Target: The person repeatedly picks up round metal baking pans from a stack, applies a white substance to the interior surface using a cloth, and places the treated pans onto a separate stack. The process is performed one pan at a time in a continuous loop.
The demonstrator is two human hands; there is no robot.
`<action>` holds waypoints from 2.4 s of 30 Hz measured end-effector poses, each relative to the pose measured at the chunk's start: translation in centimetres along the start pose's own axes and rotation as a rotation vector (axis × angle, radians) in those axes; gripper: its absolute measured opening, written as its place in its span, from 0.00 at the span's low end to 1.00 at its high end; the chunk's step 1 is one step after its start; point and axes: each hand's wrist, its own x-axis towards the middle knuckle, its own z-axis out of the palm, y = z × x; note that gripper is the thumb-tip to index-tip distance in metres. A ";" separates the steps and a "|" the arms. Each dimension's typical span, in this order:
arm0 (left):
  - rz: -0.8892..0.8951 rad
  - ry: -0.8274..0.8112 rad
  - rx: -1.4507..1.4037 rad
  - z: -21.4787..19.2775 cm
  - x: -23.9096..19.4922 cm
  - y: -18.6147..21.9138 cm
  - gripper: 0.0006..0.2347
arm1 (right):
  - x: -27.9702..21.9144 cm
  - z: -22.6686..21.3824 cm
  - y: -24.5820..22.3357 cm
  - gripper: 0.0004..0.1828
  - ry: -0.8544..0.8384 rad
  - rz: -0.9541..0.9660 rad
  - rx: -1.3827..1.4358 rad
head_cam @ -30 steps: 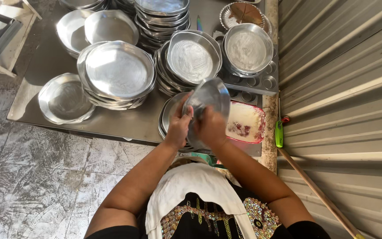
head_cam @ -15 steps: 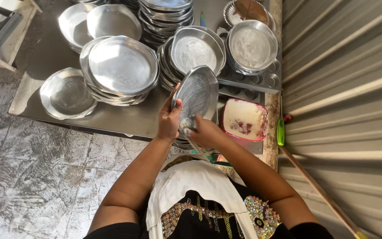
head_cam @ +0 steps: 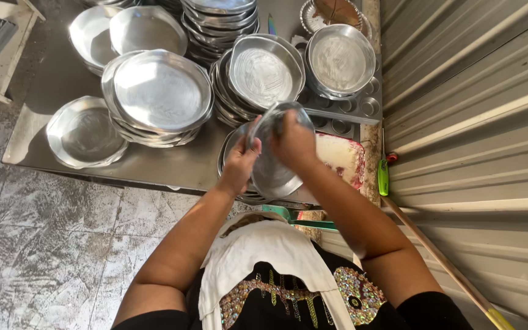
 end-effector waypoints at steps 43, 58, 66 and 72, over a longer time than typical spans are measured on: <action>0.069 1.097 0.783 -30.3 -3.2 -5.9 0.08 | -14.0 -3.6 12.8 0.23 -0.317 0.478 0.291; -0.095 0.246 1.516 -14.6 9.1 -11.1 0.18 | -15.8 -3.3 12.9 0.30 -0.367 0.441 0.389; -0.051 0.201 1.605 -15.0 10.1 -11.5 0.14 | -18.7 -3.5 14.5 0.26 -0.371 0.546 0.411; -0.085 0.290 1.445 -13.3 10.4 -9.2 0.11 | -18.3 -3.5 14.7 0.27 -0.362 0.597 0.356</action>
